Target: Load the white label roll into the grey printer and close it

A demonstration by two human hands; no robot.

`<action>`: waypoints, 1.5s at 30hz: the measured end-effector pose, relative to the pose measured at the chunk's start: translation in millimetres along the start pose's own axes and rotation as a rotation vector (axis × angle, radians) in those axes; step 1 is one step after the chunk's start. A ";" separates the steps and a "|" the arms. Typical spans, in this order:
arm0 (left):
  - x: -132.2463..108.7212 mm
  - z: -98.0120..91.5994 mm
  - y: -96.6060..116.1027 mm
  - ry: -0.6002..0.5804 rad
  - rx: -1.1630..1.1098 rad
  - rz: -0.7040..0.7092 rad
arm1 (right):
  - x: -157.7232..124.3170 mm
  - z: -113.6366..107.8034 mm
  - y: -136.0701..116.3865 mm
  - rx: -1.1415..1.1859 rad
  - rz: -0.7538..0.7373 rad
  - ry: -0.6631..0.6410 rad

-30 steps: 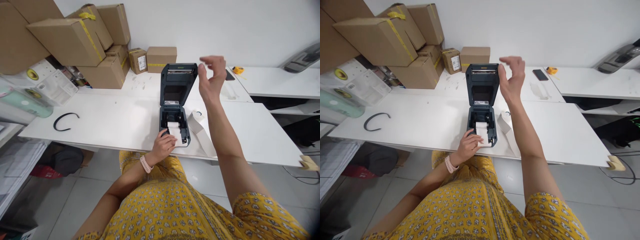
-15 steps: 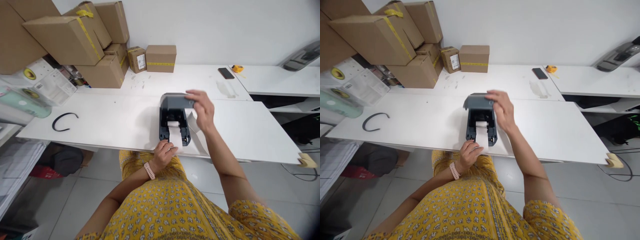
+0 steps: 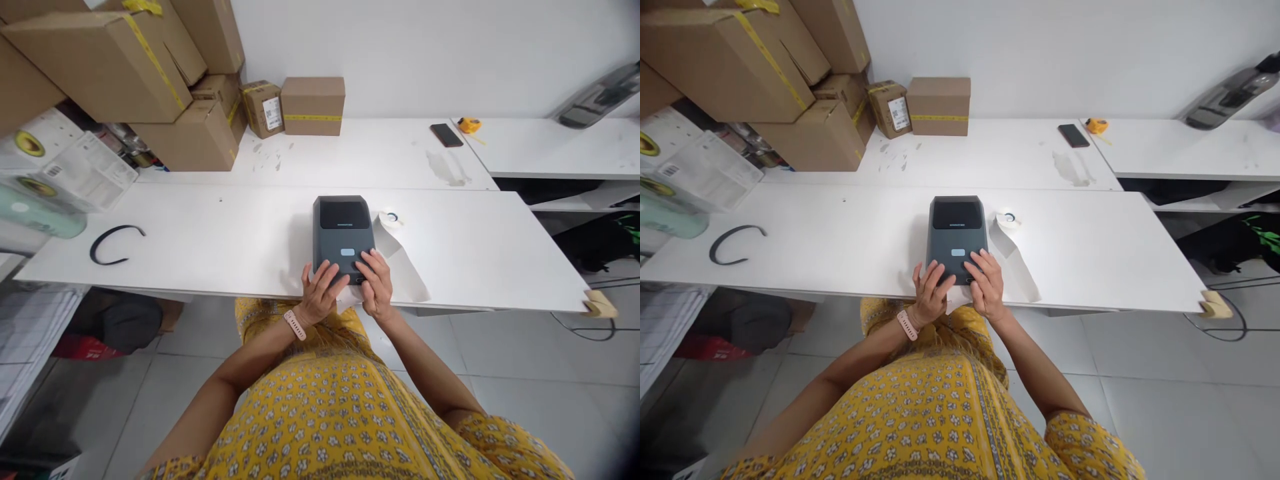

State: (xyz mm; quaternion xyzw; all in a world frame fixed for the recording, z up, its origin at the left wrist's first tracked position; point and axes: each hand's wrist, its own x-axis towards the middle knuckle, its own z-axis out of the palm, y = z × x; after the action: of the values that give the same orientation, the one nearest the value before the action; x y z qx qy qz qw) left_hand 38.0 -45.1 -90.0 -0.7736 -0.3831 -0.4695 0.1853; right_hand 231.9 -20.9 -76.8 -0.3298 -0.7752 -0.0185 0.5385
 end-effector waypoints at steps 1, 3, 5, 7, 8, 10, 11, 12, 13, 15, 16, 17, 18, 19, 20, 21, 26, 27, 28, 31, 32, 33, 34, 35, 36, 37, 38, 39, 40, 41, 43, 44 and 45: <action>0.5 1.7 -3.7 -0.019 -0.005 -0.019 | -1.4 2.1 -0.8 0.015 0.016 0.021; 0.6 4.1 -10.3 -0.048 -0.014 -0.033 | -2.8 5.5 -1.9 0.029 0.031 0.053; -1.1 5.5 -14.6 -0.064 -0.024 -0.027 | -3.7 8.2 -2.2 0.032 0.040 0.074; -3.8 6.8 -16.2 -0.069 -0.025 -0.029 | -5.5 11.3 -1.9 0.026 0.051 0.090; -5.1 7.6 -16.2 -0.067 -0.019 -0.034 | -6.7 13.2 -1.6 0.019 0.059 0.099; -6.6 9.9 -15.8 -0.053 -0.017 -0.047 | -9.6 17.9 -0.8 -0.002 0.075 0.134; -6.5 11.4 -15.7 -0.041 -0.029 -0.050 | -11.0 20.3 -0.4 -0.012 0.080 0.157; -5.8 12.9 -15.7 -0.026 -0.048 -0.052 | -12.2 22.5 0.1 -0.017 0.082 0.177; -4.6 14.2 -15.8 -0.012 -0.073 -0.052 | -12.9 24.0 0.5 -0.015 0.084 0.192; -1.9 14.4 -15.4 0.002 -0.124 -0.052 | -12.4 24.1 0.4 0.010 0.089 0.200; -0.9 12.6 -14.4 -0.004 -0.149 -0.062 | -11.0 22.2 -0.4 0.029 0.092 0.192; -0.5 9.0 -12.5 -0.022 -0.173 -0.084 | -8.9 19.1 -1.8 0.049 0.100 0.180; -1.0 3.5 -9.7 -0.046 -0.195 -0.121 | -6.2 15.0 -4.0 0.074 0.116 0.163; -2.1 -3.7 -5.9 -0.068 -0.209 -0.173 | -3.2 10.4 -7.0 0.104 0.146 0.143; -3.6 -12.3 -1.3 -0.086 -0.224 -0.237 | -0.1 5.6 -10.6 0.140 0.191 0.119; -5.0 -21.7 3.9 -0.096 -0.234 -0.314 | 2.9 1.3 -14.5 0.179 0.248 0.097; 8.8 -53.8 29.7 -0.374 -0.685 -0.872 | 11.6 -4.6 -28.4 0.262 0.420 0.118; 16.5 -54.1 33.5 -0.460 -0.806 -1.026 | 12.3 -3.4 -28.9 0.248 0.423 0.137; 24.7 -52.5 36.7 -0.526 -0.906 -1.159 | 12.9 -2.2 -28.9 0.235 0.423 0.148; 45.2 -42.4 43.2 -0.581 -1.054 -1.390 | 14.4 -1.1 -27.5 0.238 0.408 0.144; 49.0 -39.1 44.3 -0.564 -1.065 -1.423 | 14.9 -1.7 -27.1 0.246 0.398 0.136; 50.9 -36.3 44.8 -0.544 -1.069 -1.442 | 15.5 -2.7 -26.8 0.247 0.390 0.126; 51.2 -34.1 44.7 -0.529 -1.065 -1.450 | 16.1 -3.8 -26.6 0.239 0.383 0.117; 50.2 -32.6 44.2 -0.525 -1.055 -1.446 | 16.9 -5.0 -26.6 0.222 0.378 0.110; 48.5 -31.6 43.1 -0.530 -1.043 -1.432 | 18.0 -6.0 -26.8 0.198 0.374 0.102; 46.3 -31.2 41.8 -0.544 -1.030 -1.411 | 19.5 -6.7 -27.0 0.173 0.371 0.088; 44.1 -31.3 40.4 -0.565 -1.019 -1.388 | 21.3 -7.2 -27.5 0.146 0.366 0.069; 42.0 -32.1 39.0 -0.587 -1.014 -1.364 | 23.5 -7.4 -28.2 0.117 0.360 0.047; 40.1 -33.7 37.6 -0.608 -1.013 -1.340 | 26.1 -7.3 -29.0 0.085 0.354 0.016; 38.3 -36.1 36.5 -0.627 -1.009 -1.314 | 28.8 -7.0 -30.0 0.049 0.348 -0.019; 34.6 -43.4 34.4 -0.612 -0.969 -1.261 | 34.0 -6.1 -32.0 -0.026 0.335 -0.083; 32.7 -47.9 33.2 -0.572 -0.928 -1.234 | 36.2 -5.6 -32.9 -0.062 0.331 -0.105; 30.9 -52.6 31.6 -0.513 -0.874 -1.209 | 38.0 -5.2 -33.5 -0.098 0.328 -0.123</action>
State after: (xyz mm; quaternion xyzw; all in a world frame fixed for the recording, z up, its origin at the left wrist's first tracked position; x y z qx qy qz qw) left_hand 39.6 -86.3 -35.1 -0.5179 -0.5488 -0.4039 -0.5172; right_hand 210.6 -30.5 -31.4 -0.4783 -0.7405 0.0521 0.4693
